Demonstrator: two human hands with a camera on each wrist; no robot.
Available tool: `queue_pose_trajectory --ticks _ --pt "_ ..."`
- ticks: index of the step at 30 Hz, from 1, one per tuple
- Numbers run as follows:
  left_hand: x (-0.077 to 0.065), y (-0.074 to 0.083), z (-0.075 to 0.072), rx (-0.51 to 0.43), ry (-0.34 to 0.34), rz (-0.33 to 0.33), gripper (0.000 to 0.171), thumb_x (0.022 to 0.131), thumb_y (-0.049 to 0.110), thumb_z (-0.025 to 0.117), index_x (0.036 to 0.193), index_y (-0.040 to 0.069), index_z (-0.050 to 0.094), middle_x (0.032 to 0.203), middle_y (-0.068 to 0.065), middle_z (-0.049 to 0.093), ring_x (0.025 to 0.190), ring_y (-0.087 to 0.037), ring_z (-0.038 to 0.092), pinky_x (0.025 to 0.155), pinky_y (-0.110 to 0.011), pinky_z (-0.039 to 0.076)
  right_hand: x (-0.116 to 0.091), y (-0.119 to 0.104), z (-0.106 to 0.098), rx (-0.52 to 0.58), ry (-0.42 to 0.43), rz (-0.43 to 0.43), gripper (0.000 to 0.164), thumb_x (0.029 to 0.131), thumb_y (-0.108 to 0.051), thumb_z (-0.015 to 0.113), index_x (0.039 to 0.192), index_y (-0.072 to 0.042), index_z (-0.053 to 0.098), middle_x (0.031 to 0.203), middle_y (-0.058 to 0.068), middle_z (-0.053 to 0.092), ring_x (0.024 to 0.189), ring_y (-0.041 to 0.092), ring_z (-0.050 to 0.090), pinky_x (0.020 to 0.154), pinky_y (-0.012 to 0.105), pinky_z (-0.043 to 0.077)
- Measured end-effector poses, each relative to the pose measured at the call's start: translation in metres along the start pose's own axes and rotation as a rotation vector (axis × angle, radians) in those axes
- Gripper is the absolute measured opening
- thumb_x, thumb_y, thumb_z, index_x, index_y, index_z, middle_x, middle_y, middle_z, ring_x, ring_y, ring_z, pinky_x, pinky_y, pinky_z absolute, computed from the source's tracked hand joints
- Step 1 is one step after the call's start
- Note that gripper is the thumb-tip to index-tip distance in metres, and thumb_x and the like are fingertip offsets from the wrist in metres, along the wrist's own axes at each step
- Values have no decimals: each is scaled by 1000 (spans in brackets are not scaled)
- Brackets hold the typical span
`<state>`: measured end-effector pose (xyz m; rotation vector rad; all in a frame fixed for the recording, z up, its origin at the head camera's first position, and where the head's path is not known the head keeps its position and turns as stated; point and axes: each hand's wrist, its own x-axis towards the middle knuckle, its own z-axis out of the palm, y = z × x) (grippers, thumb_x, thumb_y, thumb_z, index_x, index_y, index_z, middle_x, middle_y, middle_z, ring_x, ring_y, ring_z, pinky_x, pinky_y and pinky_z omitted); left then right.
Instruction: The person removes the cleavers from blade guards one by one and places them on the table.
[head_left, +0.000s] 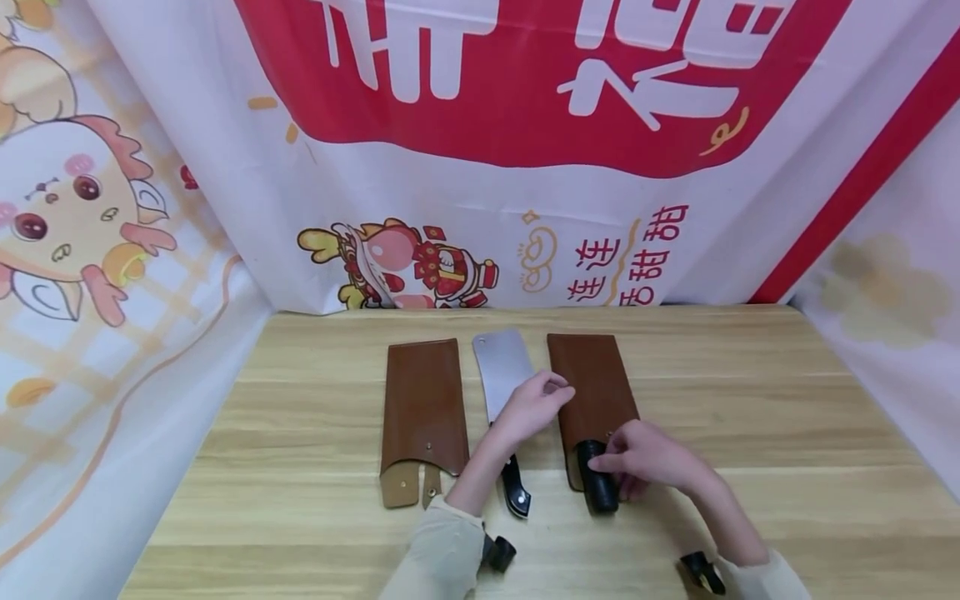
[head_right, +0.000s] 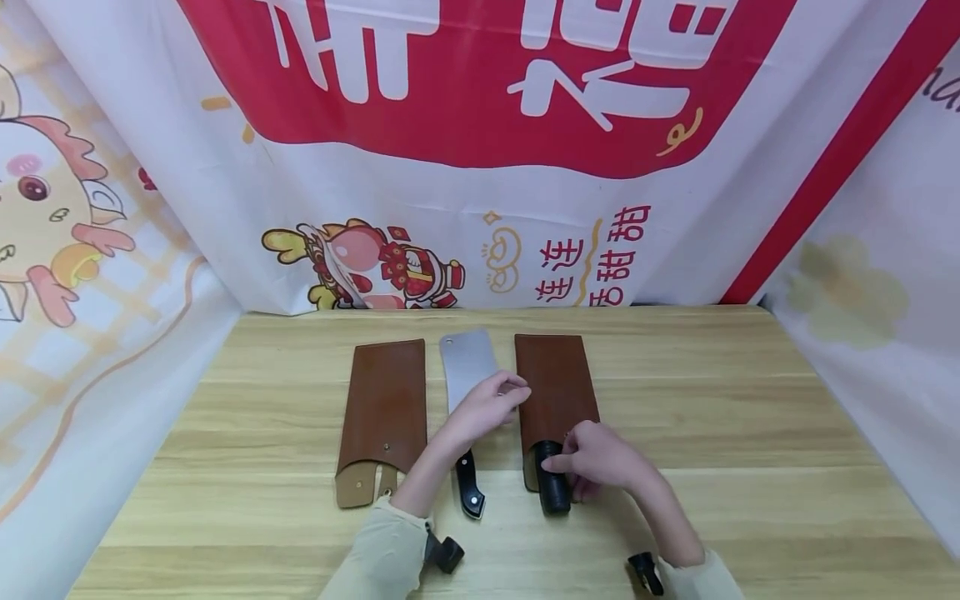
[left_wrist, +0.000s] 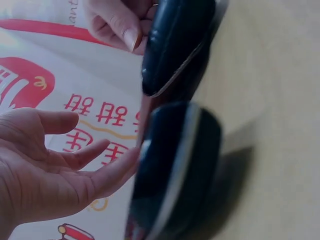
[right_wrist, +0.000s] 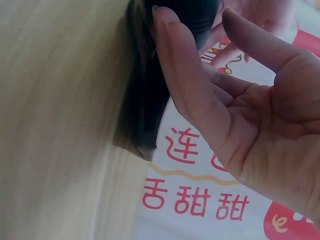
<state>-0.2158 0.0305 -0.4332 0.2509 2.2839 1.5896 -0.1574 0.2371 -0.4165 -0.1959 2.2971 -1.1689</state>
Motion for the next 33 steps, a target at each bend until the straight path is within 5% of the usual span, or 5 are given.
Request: queue_pose_trajectory --ticks 7,16,26,33 --pt "2 -2 10 -7 11 -31 45 105 31 61 139 2 57 134 -17 60 117 -29 60 96 -47 52 3 -1 8 -2 40 54 34 93 -26 79 76 -1 62 66 10 64 52 23 67 51 39 59" --pt "4 -10 14 -196 -5 -112 63 104 20 62 155 -4 33 142 -28 55 113 -33 67 81 -41 61 9 -10 16 -47 83 96 35 86 -23 86 80 -1 60 70 12 63 49 24 66 50 38 58" --pt "8 -14 14 -207 -88 -142 43 101 16 67 133 -10 55 110 -15 68 95 -26 72 71 -36 62 8 -16 22 -98 140 112 31 81 -16 88 77 -1 61 73 13 63 48 26 66 48 37 58" --pt "11 -16 15 -282 -85 -180 37 98 11 70 126 -10 58 105 -15 70 94 -28 73 74 -37 62 4 -19 26 -216 194 53 29 81 -17 88 73 -4 63 66 7 61 47 21 63 47 34 54"
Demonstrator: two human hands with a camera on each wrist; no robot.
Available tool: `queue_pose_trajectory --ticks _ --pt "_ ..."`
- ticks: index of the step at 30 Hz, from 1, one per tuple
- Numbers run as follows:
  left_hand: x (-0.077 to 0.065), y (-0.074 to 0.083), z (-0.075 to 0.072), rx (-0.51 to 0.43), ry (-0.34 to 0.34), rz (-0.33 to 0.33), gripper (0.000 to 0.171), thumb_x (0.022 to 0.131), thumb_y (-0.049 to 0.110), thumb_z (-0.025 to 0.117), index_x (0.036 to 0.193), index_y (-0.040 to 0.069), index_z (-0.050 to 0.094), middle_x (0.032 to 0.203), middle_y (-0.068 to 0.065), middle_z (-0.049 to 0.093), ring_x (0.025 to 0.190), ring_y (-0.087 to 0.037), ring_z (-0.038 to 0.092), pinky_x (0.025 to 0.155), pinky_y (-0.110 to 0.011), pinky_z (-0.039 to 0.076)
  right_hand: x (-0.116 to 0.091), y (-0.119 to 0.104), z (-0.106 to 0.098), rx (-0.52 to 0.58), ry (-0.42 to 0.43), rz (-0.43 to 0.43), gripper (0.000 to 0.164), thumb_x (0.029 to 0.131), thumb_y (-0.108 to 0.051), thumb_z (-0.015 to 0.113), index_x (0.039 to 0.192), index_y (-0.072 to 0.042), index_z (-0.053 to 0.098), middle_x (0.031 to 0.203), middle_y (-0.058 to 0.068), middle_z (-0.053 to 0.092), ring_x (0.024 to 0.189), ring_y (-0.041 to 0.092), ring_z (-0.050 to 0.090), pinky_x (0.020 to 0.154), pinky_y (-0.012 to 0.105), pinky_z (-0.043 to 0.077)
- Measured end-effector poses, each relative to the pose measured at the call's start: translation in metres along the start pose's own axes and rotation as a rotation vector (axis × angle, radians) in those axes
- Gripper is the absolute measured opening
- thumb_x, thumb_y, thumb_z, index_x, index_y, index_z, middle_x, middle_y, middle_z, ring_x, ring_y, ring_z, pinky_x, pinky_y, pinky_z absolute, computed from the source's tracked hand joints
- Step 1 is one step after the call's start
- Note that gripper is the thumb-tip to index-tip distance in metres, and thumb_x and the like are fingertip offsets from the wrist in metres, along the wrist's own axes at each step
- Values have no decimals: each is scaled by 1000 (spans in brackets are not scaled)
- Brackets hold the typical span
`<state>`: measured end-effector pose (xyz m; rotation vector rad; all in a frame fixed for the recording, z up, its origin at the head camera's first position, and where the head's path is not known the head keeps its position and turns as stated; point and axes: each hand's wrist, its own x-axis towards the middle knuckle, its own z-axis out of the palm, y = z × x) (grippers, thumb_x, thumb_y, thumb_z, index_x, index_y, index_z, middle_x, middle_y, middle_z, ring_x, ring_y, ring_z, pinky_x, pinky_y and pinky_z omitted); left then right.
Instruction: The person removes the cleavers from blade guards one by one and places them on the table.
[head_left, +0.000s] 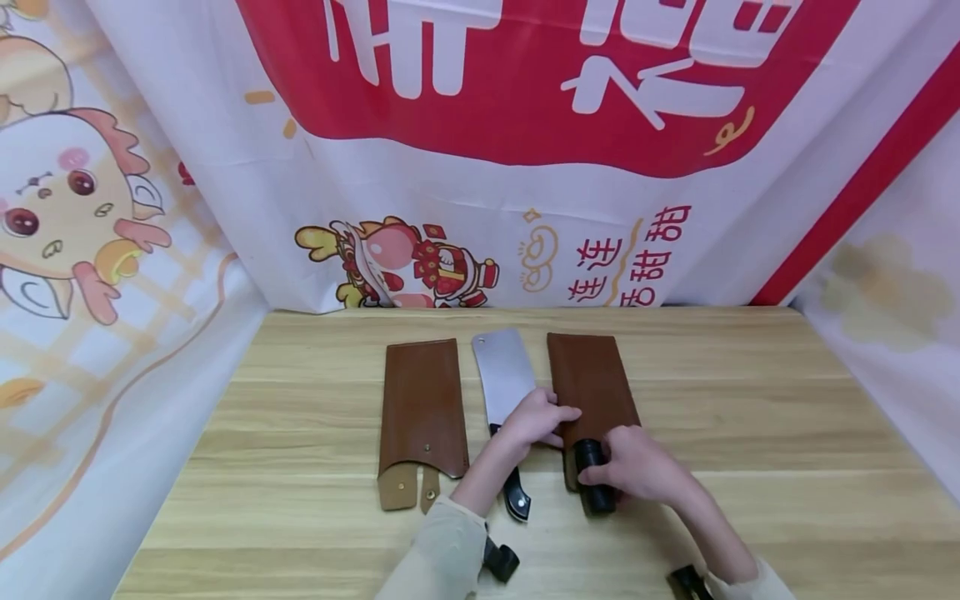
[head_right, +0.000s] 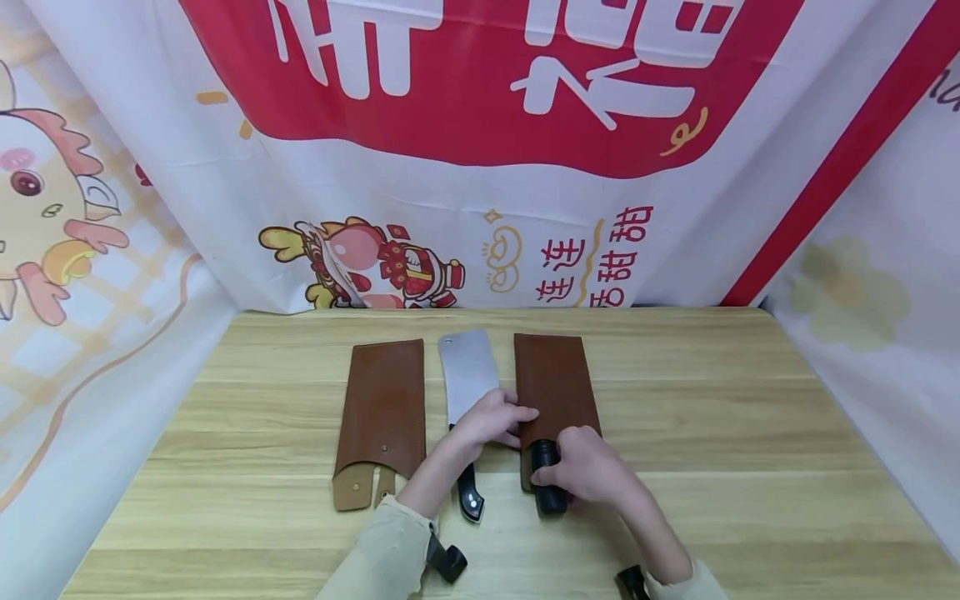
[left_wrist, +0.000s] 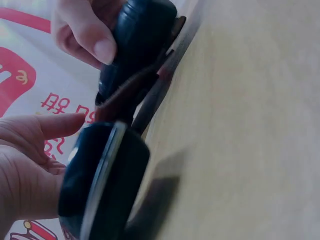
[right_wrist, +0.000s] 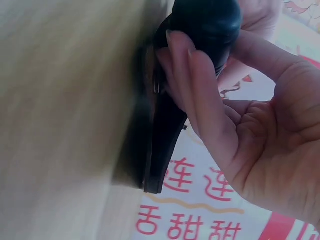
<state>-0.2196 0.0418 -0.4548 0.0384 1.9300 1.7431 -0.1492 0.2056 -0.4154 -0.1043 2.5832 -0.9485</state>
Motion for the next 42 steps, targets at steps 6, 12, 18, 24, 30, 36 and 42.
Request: queue_pose_trajectory --ticks 6,12,18,24,30,36,42 --pt "3 4 -2 -178 -4 -21 43 98 15 71 130 -7 53 115 -15 66 103 -28 70 87 -40 59 -14 -9 -6 -85 47 -109 31 84 -20 85 68 -7 62 56 0 57 44 15 57 47 28 44" --pt "-1 17 -12 -372 -7 6 51 99 14 69 143 -1 48 126 -17 66 113 -32 67 89 -42 58 -22 -19 -15 -46 54 -177 24 86 -21 83 76 -7 66 58 -3 54 50 10 48 48 25 39" --pt "-7 26 -22 -450 35 61 45 100 13 67 139 -1 50 117 -18 71 99 -26 71 70 -33 57 -20 -21 -23 71 64 -169 25 88 -27 81 92 -4 72 71 0 63 63 15 57 56 29 47" --pt "-11 29 -27 -471 46 112 46 99 11 66 140 -2 50 119 -21 69 99 -27 70 70 -34 57 -15 -17 -21 237 -3 -153 37 90 -28 79 106 3 67 81 5 66 72 19 63 64 36 55" --pt "-16 33 -35 -486 68 134 52 99 13 66 146 0 47 130 -22 63 110 -31 66 77 -35 56 -9 -14 -16 450 -91 -160 40 98 -24 71 116 11 62 91 11 70 81 22 69 71 38 60" --pt "-18 36 -41 -533 87 129 50 101 14 63 147 1 46 134 -23 59 115 -33 62 81 -37 54 -4 -10 -14 558 -141 -188 39 103 -22 64 116 14 61 95 13 70 85 21 69 76 41 61" --pt "-16 40 -51 -570 73 125 39 110 20 50 142 -2 47 121 -15 63 98 -23 66 73 -33 55 -4 -15 -15 525 -141 -221 37 104 -23 64 112 13 62 93 15 71 85 24 70 76 51 62"
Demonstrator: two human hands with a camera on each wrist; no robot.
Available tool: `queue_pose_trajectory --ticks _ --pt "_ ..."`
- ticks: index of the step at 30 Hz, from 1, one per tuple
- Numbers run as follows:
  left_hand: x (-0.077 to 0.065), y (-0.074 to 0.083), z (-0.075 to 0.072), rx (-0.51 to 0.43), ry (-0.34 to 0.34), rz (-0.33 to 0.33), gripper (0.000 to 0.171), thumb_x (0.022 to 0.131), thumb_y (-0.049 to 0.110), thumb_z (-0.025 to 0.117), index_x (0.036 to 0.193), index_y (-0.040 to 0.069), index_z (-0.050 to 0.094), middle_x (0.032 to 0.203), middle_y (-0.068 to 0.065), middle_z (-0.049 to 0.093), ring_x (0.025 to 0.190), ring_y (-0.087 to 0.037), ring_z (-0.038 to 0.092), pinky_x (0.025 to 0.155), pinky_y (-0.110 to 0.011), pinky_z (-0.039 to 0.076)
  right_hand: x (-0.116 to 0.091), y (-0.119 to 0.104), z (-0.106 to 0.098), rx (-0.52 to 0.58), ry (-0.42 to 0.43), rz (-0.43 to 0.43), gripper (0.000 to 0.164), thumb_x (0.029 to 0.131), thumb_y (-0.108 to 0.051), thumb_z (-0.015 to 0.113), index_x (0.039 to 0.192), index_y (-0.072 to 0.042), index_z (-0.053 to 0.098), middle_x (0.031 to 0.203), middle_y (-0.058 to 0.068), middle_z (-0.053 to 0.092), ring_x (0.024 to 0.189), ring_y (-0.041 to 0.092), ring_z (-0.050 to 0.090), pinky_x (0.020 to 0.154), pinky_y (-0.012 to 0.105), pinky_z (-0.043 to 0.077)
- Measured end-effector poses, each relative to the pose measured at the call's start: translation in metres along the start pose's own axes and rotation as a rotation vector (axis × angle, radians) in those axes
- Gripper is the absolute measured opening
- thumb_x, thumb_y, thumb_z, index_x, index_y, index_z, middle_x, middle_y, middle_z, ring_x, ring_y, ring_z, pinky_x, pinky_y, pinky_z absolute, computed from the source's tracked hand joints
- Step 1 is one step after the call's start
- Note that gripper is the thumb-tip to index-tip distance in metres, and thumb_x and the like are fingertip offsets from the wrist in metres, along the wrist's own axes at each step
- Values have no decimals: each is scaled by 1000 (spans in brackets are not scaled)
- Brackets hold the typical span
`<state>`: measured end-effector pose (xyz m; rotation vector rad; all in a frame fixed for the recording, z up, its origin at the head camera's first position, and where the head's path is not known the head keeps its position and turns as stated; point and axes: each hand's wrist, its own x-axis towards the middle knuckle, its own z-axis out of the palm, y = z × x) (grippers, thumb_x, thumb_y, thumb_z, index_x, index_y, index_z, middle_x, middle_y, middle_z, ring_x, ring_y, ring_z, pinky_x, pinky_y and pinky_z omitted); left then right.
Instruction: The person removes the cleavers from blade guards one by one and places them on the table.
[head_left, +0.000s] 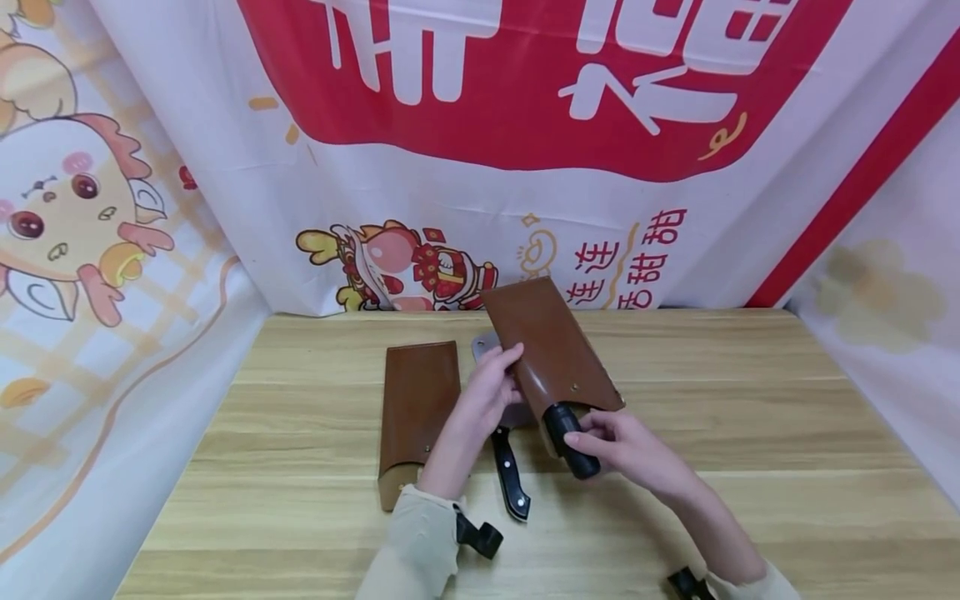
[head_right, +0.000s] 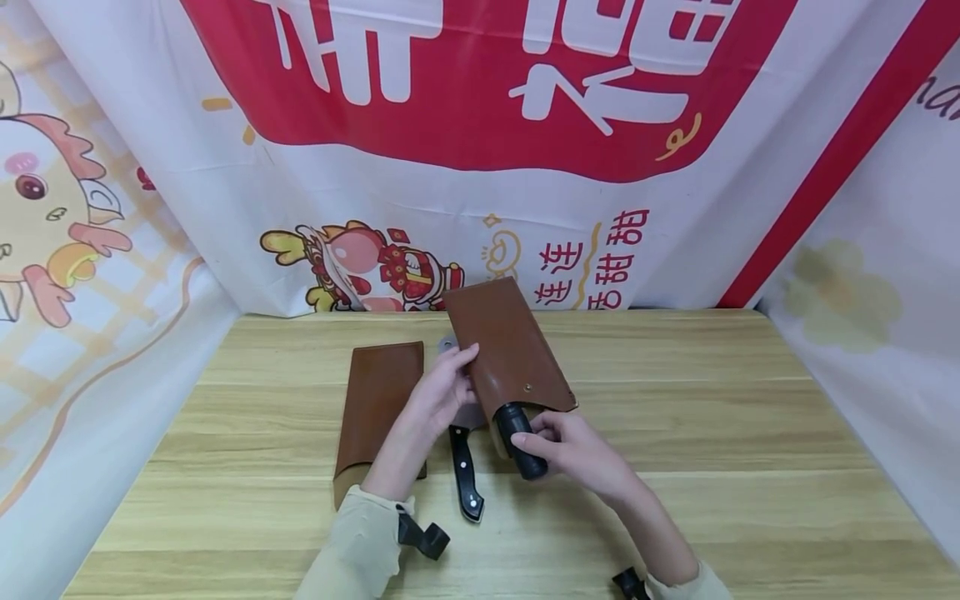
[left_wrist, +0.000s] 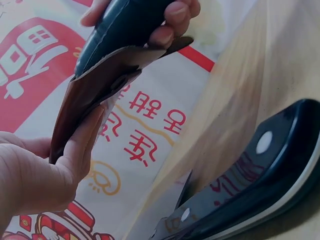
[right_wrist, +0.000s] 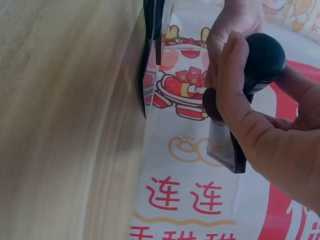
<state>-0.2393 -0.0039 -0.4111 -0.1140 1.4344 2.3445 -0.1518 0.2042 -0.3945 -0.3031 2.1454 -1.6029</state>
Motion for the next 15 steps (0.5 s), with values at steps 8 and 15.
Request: queue_pose_trajectory --ticks 8,15 --pt "3 2 -3 -3 2 -14 39 114 24 40 140 -5 48 111 -11 66 89 -19 67 73 -34 55 -2 -3 4 -74 1 -15 33 104 -23 65 107 10 62 91 13 72 82 25 71 72 50 62" --pt "5 7 -12 -46 125 26 36 113 24 43 135 -3 51 113 -14 67 96 -24 69 78 -40 55 -8 -5 10 -172 -30 -30 28 102 -24 68 104 4 66 86 7 71 76 22 69 65 46 62"
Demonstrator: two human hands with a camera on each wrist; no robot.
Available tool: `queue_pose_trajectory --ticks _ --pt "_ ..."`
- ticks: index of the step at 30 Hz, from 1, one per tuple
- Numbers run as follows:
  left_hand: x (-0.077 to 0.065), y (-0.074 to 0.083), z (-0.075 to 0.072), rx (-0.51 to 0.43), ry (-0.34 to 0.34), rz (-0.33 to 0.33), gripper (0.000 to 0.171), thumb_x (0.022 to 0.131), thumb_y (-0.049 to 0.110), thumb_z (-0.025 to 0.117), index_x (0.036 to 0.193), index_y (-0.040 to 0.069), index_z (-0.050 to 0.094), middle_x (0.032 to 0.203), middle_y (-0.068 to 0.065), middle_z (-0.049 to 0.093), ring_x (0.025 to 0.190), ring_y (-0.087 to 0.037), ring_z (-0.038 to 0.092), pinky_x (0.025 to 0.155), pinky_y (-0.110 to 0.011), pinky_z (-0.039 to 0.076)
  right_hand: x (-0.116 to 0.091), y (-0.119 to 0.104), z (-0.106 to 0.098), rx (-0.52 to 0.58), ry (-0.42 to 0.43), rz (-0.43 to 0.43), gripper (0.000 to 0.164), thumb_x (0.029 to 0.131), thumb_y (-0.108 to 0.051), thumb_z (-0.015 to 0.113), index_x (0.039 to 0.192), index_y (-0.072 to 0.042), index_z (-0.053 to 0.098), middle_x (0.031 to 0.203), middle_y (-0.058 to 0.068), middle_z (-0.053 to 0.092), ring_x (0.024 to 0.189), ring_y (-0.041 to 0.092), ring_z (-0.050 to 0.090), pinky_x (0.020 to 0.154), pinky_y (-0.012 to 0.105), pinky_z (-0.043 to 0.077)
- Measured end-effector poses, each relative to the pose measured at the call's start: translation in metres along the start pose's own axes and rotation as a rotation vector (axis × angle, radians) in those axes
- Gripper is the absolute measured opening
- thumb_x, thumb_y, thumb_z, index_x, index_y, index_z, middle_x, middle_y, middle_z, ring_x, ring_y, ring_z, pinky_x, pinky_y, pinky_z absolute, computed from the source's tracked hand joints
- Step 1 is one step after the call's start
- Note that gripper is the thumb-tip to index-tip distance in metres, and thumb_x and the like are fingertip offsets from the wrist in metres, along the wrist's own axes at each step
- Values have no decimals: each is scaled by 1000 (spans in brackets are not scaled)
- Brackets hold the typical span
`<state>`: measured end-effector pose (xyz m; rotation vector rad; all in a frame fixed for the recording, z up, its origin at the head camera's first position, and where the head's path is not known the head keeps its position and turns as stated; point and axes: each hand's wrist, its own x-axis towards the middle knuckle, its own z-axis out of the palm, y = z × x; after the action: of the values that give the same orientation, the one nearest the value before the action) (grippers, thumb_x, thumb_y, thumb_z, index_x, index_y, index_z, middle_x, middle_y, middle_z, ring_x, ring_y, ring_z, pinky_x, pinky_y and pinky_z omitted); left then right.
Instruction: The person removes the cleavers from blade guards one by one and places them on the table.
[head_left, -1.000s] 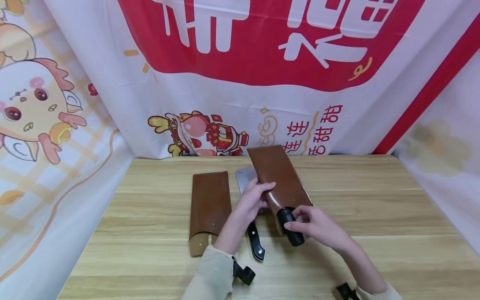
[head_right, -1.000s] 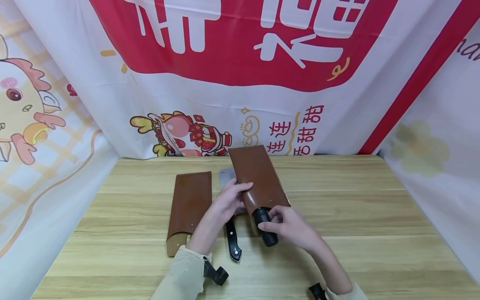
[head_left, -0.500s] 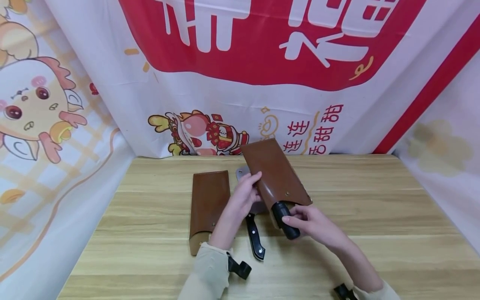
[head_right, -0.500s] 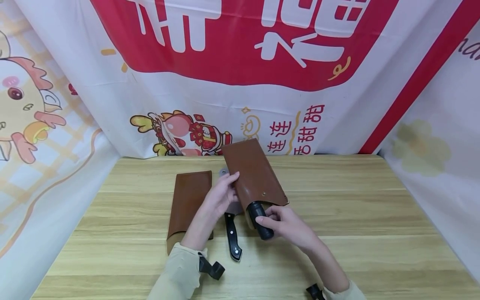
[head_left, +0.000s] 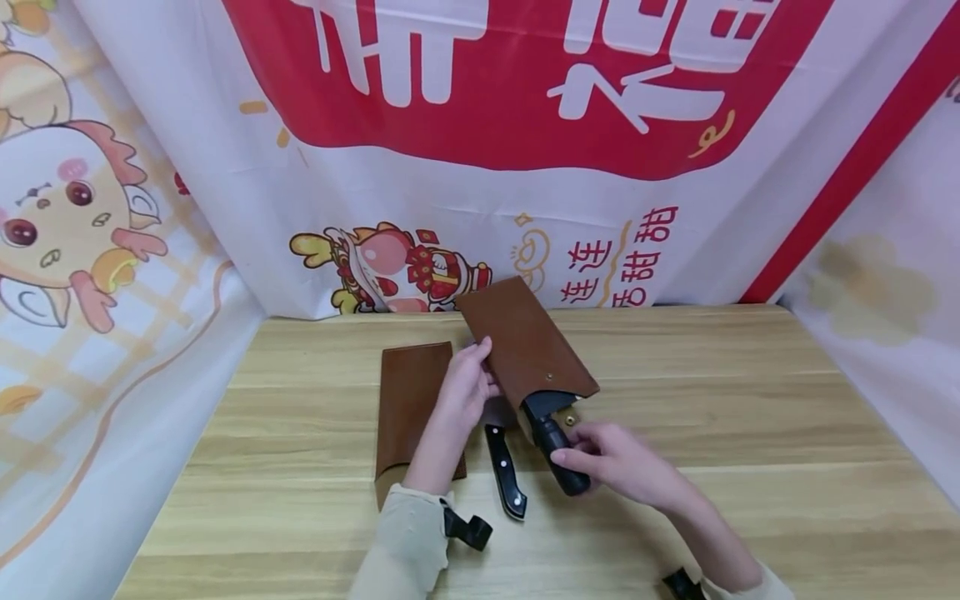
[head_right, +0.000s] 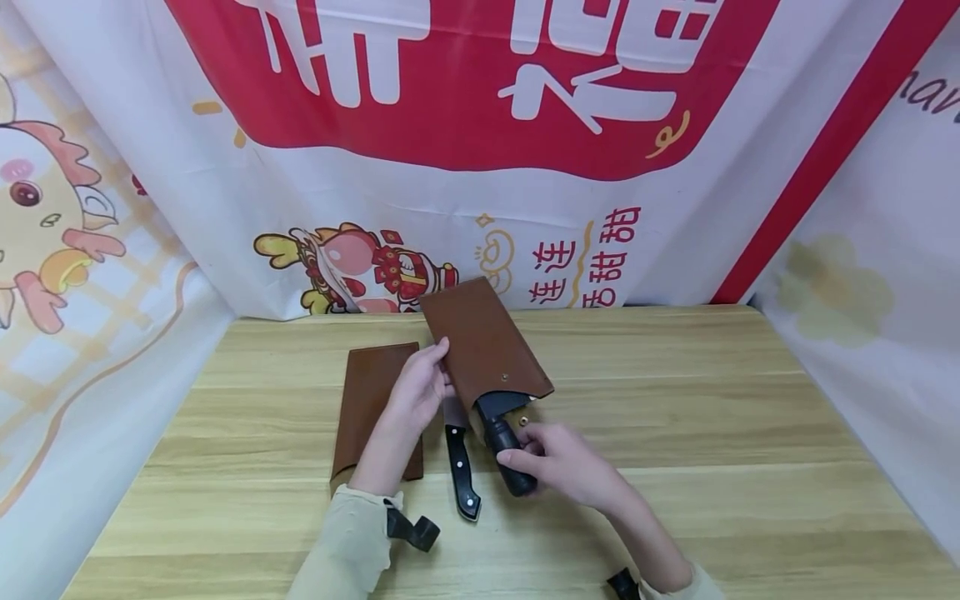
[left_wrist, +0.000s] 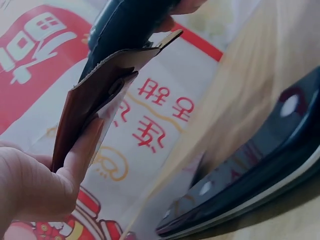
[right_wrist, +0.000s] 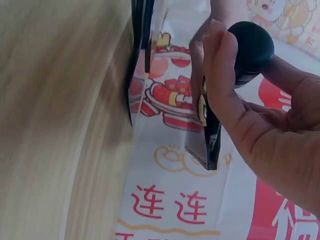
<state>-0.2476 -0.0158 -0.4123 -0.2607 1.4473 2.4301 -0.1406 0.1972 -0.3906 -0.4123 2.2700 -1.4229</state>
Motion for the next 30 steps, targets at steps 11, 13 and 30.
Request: queue_pose_trajectory --ticks 11,13,30 --pt "-1 15 -13 -35 46 9 36 112 24 46 134 -3 55 111 -13 69 91 -21 70 74 -36 56 -2 -4 3 -22 -44 -25 27 101 -22 68 107 4 66 84 5 70 77 21 67 64 37 60" --pt "-2 17 -15 -43 46 19 35 113 24 46 133 -4 55 108 -12 70 89 -21 70 73 -36 56 -2 -5 3 -26 -59 -32 26 101 -22 68 107 3 66 84 5 70 77 21 67 64 39 61" --pt "-2 31 -32 -128 98 99 28 113 21 44 127 0 55 104 -8 69 91 -23 69 76 -37 55 -6 -7 5 -69 -104 -98 23 99 -22 71 101 1 67 80 0 69 73 12 66 60 31 58"
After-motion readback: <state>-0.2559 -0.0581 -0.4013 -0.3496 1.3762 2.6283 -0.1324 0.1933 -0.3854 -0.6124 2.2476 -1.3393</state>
